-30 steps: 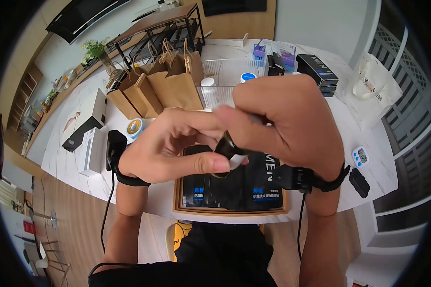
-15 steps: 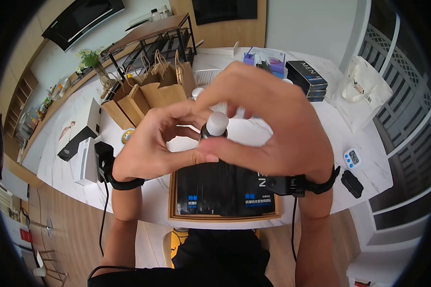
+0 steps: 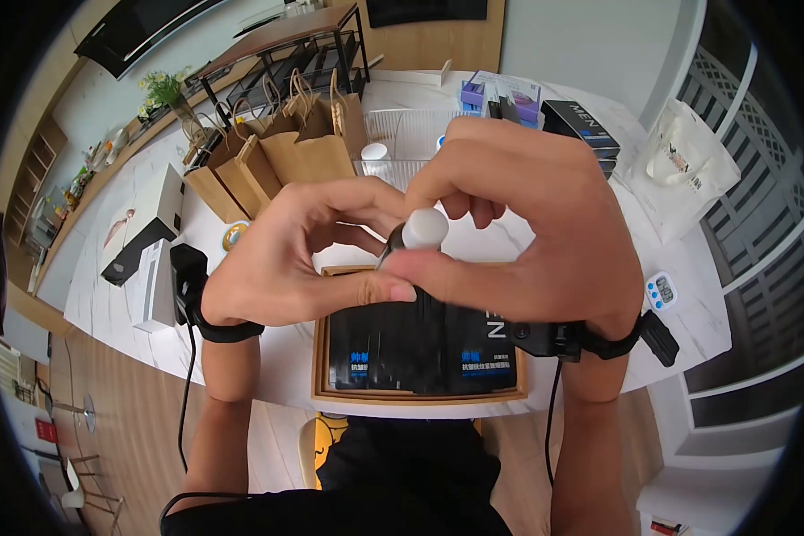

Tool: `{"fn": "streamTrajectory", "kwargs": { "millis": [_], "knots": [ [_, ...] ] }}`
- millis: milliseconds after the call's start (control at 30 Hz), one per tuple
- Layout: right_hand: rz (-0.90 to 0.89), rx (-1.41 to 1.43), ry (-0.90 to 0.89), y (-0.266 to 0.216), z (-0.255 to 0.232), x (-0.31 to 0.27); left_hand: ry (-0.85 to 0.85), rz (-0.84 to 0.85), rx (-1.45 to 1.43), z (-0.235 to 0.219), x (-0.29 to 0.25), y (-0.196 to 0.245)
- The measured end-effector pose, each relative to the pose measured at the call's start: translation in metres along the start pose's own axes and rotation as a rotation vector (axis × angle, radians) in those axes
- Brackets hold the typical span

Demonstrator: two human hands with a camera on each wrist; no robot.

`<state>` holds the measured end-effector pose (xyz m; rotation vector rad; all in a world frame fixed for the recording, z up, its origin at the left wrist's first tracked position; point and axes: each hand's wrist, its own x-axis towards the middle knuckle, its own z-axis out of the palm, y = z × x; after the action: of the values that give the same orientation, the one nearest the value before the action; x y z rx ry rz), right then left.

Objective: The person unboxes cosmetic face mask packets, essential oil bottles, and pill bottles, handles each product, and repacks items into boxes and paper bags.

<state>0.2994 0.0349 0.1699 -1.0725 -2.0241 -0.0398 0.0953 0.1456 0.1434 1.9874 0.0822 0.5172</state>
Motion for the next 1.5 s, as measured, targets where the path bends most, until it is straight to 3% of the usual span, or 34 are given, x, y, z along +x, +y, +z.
{"fn": "streamTrajectory", "kwargs": {
  "millis": [167,500,600,667,800,900,967,1200,1300,1367,1500],
  "knots": [
    [-0.065,0.063,-0.076,0.006,-0.004,0.0,-0.037,-0.095,0.001,-0.001,0.001,0.003],
    [-0.175,0.171,-0.112,0.011,-0.008,0.0,-0.078,-0.059,-0.093,0.001,-0.001,-0.002],
    [-0.08,0.085,-0.033,0.001,-0.013,0.004,-0.06,-0.011,-0.053,0.004,0.001,-0.002],
    [0.041,-0.07,-0.12,0.002,-0.017,0.001,-0.038,-0.022,-0.051,0.006,0.0,-0.002],
    [0.066,0.044,-0.131,0.008,-0.01,-0.003,-0.037,0.0,-0.006,0.007,0.001,-0.002],
    [0.046,0.143,-0.134,0.013,-0.01,-0.003,-0.089,-0.082,-0.068,0.003,0.001,0.003],
    [-0.088,0.184,-0.191,0.018,-0.011,-0.001,-0.17,-0.092,-0.192,0.002,0.001,-0.001],
    [-0.136,0.265,-0.241,0.016,-0.013,0.002,-0.164,-0.108,-0.236,0.002,0.001,0.003],
    [-0.062,0.168,-0.219,0.005,-0.016,0.003,-0.114,-0.175,-0.124,0.002,0.002,0.01],
    [0.226,0.14,-0.209,0.001,-0.016,0.001,-0.122,-0.157,-0.129,0.003,0.003,0.003],
    [0.108,0.149,-0.211,0.011,-0.013,-0.001,-0.109,-0.108,-0.106,0.004,0.001,-0.001]
  ]
}}
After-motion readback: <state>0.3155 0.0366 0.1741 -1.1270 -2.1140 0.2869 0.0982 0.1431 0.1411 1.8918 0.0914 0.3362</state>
